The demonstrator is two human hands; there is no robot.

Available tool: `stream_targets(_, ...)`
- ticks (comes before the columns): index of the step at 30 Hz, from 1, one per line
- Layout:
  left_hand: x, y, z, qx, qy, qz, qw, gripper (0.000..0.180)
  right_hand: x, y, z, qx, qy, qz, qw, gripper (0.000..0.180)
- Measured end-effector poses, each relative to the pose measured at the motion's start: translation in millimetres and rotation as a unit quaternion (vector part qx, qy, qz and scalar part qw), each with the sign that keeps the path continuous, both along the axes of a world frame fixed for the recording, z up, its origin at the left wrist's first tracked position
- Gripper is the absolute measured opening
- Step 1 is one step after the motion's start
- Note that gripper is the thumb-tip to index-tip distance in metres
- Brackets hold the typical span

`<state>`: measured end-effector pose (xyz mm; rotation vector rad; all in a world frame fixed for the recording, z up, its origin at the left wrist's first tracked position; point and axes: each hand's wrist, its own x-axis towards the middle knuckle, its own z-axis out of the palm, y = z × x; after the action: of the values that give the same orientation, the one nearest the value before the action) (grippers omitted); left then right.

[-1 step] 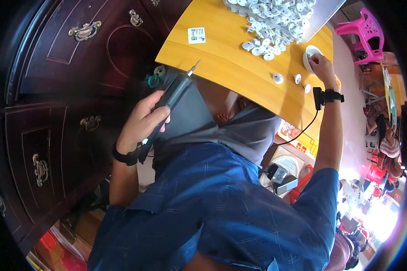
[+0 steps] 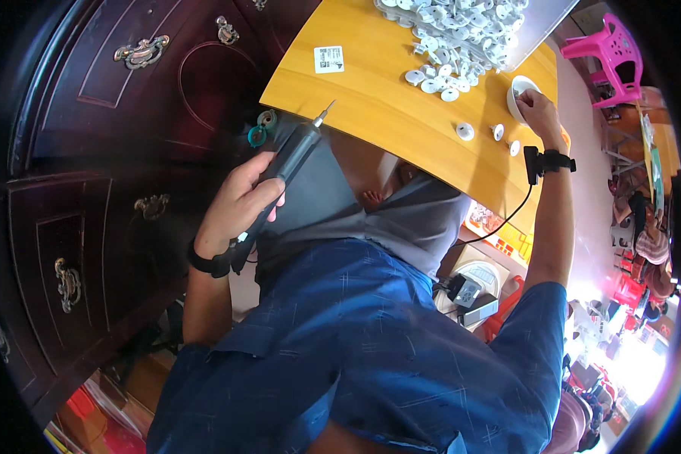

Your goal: Assembling small plastic shoe components using an electric screwdriver.

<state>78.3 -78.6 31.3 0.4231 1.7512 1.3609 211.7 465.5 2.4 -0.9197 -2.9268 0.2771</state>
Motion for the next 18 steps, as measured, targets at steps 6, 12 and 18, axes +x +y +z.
stream_targets(6, 4.5, 5.3, 1.5, 0.012, -0.013, 0.004, 1.0, 0.031, 0.7, 6.9, -9.4, 0.021, 0.068, -0.053, 0.996, 0.021)
stream_targets(12, 10.4, 9.1, -3.3, 0.018, -0.017, -0.042, 0.999, 0.033, 15.1, -3.8, 16.9, -0.215, 0.292, -0.077, 0.929, 0.015)
stream_targets(18, 19.8, 12.7, -10.2, 0.045, 0.001, -0.129, 0.991, 0.041, 21.3, -101.4, 34.1, -0.408, 0.423, -0.086, 0.804, 0.015)
